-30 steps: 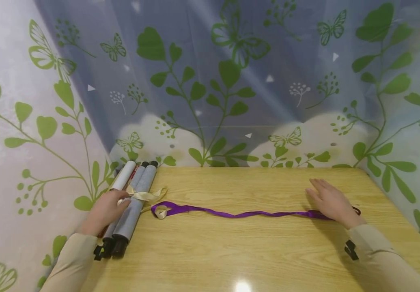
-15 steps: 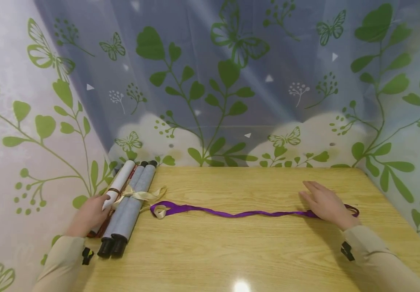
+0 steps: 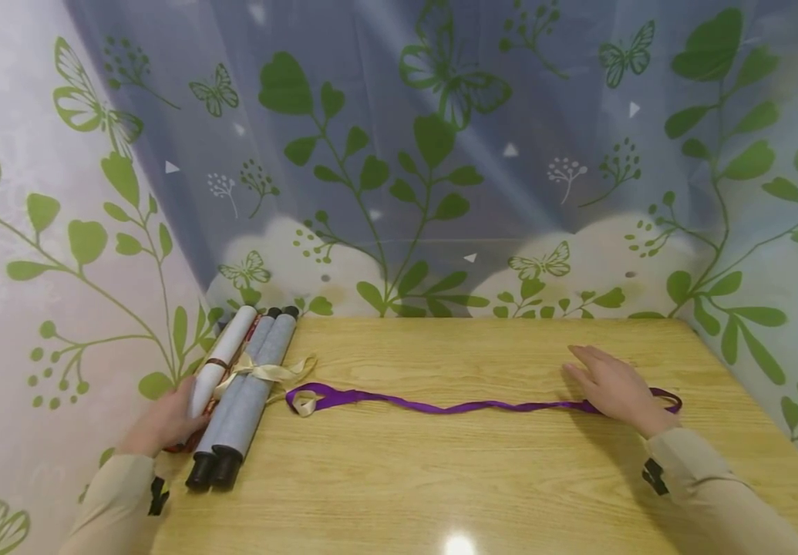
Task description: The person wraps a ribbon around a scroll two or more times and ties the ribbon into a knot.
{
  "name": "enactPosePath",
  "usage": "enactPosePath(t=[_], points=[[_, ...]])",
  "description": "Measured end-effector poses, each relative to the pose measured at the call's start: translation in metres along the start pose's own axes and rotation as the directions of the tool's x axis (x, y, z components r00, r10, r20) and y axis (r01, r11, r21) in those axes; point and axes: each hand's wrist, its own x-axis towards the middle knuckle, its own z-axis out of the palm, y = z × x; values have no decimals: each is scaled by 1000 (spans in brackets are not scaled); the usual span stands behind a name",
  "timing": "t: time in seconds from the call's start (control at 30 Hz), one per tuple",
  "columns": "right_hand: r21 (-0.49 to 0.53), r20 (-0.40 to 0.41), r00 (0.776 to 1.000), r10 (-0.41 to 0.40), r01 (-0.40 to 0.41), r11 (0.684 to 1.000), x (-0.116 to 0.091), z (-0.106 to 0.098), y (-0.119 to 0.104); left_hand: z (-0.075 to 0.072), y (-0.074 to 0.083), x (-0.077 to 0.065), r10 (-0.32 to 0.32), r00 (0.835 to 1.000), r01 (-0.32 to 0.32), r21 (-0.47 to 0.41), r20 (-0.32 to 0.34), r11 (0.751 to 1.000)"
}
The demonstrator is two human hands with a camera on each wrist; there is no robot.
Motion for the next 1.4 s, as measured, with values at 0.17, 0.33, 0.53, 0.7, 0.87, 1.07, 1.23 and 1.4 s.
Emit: enactPosePath(t=[0.17,0.33,0.53,0.7,0.87,1.07,1.23,1.4], points=[[27,6,1000,11,-11,1000,0,1,-5,4,2,-1,8,1000,-8,-16,-20,1000],[53,19,1000,16,-17,998,0,3,-8,3,5,-3,21,999,-21,-15,-25,1000],[57,15,1000,5,-6,998,1,3,-9,-1,4,-1,-22,1000,21,-69,-15,997],[66,28,1000,7,-8,998,1,2,-10,-5,3,1,-75,997,77,-94,19,993],[60,34,999,8,-10,998,0,3,-12,-9,4,-1,-159,985,170,-197,69,966],[66,26,1000,5,-7,998,1,3,-15,-17,15,-5,-232,971,236,-306,49,922],[59,34,999,4,-7,998,2,4,-17,-24,29,-4,-255,966,253,-406,52,878],[74,46,999,5,-9,997,4,6,-19,-27,47,-2,-251,963,269,-484,103,833]])
